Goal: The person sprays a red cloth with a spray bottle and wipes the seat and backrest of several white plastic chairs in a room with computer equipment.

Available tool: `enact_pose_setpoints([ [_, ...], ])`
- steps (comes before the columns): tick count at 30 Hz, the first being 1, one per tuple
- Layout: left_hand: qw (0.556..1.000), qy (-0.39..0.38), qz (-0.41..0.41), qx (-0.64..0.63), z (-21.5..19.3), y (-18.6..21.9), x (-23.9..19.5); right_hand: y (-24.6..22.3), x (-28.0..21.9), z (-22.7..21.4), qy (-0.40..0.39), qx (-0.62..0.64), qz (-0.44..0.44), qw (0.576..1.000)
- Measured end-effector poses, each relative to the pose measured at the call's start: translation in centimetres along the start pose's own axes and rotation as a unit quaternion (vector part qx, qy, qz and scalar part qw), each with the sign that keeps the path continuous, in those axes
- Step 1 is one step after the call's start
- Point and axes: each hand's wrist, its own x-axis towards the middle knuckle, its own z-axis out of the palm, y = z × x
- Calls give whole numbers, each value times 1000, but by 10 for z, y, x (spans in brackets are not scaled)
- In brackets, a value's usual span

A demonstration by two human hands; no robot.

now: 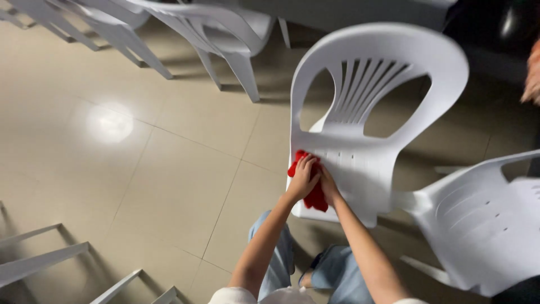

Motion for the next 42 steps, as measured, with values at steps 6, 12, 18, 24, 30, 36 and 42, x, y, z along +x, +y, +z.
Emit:
enact_pose_setpoints([
  [6, 999, 26, -33, -7, -98, 99, 18, -98, -46, 37, -13, 119, 107, 987],
  [12, 989, 105, -103, 21, -233, 147, 62, -189, -10, 123, -52, 94, 91, 990],
  [18, 977, 191, -96, 12, -333, 77, 163, -291, 85, 229, -80, 61, 7, 995],
  [24, 844, 254, -295, -370, -379, -69, 286, -404, 182, 333, -58, -234, -320, 916],
  [30, 763, 239, -355, -484, -364, -120, 321, -407, 257, 371, -87, -446, -303, 838],
  [36, 792, 273, -253, -484, -367, -99, 306, -371, 271, 367, -43, -564, -255, 784],
  [42, 788, 345, -273, -431, -363, -118, 271, -360, 244, 386, -84, -552, -71, 826],
])
